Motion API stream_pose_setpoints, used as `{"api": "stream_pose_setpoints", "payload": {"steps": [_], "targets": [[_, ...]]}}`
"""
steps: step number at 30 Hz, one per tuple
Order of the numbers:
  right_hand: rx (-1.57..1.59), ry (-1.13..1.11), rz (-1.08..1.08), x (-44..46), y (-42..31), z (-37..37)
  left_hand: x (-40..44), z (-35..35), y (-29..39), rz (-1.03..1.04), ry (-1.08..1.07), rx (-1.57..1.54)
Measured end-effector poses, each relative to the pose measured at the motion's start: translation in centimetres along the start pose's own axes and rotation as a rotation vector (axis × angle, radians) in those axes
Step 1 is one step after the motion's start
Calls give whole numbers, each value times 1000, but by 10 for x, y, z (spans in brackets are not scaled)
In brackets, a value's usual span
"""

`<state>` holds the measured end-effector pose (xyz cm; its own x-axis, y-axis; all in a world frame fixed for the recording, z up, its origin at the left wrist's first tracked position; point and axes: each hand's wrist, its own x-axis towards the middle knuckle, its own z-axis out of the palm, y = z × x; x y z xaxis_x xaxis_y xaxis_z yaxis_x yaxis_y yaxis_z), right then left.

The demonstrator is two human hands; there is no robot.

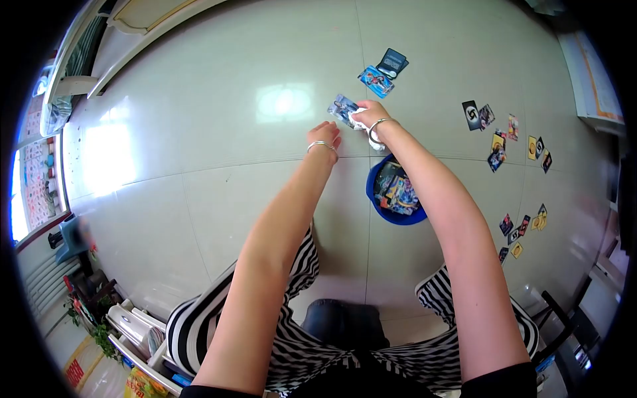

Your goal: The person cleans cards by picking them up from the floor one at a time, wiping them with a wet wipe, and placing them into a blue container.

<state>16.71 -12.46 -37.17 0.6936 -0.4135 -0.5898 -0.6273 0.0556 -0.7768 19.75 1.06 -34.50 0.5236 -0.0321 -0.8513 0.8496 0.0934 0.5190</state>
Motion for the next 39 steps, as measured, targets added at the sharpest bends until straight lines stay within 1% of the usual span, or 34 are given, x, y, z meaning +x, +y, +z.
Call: {"api": "stream_pose_setpoints", "payload": {"steps": [2,4,5,6,9,10,11,13,15,16,17,18,19,21,22,23,25,26,27,28,29,31,32,34,35,37,39], "targets": [[-40,35,48,4,-5,0,4,10,3,10,22,13],[-93,-20,64,22,0,1,21,10,-4,16,48,30],[-146,-69,73,27,3,1,29,10,-5,43,25,69],[-128,-46,104,26,2,2,31,11,-7,73,-4,108],[-221,-67,159,15,-4,-2,23,17,-4,97,36,155],[-179,-56,162,9,-4,-2,14,19,0,101,31,155],[-178,-51,158,3,-5,-5,4,20,3,108,3,159],[-13,-131,180,-28,-25,-16,-15,22,5,121,-35,161],[2,-103,147,-65,-50,-30,-37,26,11,155,-187,141],[21,-139,104,-83,-61,-39,-50,27,15,173,-206,136],[37,-173,57,-102,-74,-48,-65,29,20,167,-280,124],[16,-153,28,-130,-92,-60,-85,32,25,162,-357,114],[12,-131,4,-153,-102,-70,-107,36,30,181,-383,111],[133,-147,-70,-203,-121,-91,-155,40,39,25,-691,-45],[177,-151,-122,-231,-129,-101,-184,41,45,44,-764,-9],[172,-114,-167,-258,-136,-110,-215,39,48,59,-782,-3],[172,-85,-260,-317,-154,-124,-291,35,58,-43,-932,-52],[175,-73,-276,-342,-157,-126,-326,33,60,-41,-939,-13],[139,-31,-345,-364,-158,-127,-340,31,56,-33,-951,-3],[102,11,-412,-383,-158,-128,-351,31,53,-30,-972,-11],[-31,102,-544,-393,-151,-126,-360,32,49,-31,-990,-20],[-72,191,-668,-425,-146,-117,-379,24,41,-49,-998,-49],[-65,193,-677,-435,-143,-114,-385,19,38,-70,-994,-61],[-198,299,-940,-445,-136,-108,-403,6,36,-81,-974,-30],[-178,308,-939,-446,-135,-108,-404,-1,34,-79,-967,-9],[-300,326,-964,-444,-136,-113,-411,-6,32,-130,-952,17],[-316,377,-941,-440,-141,-120,-413,-6,26,-165,-991,28]]}}
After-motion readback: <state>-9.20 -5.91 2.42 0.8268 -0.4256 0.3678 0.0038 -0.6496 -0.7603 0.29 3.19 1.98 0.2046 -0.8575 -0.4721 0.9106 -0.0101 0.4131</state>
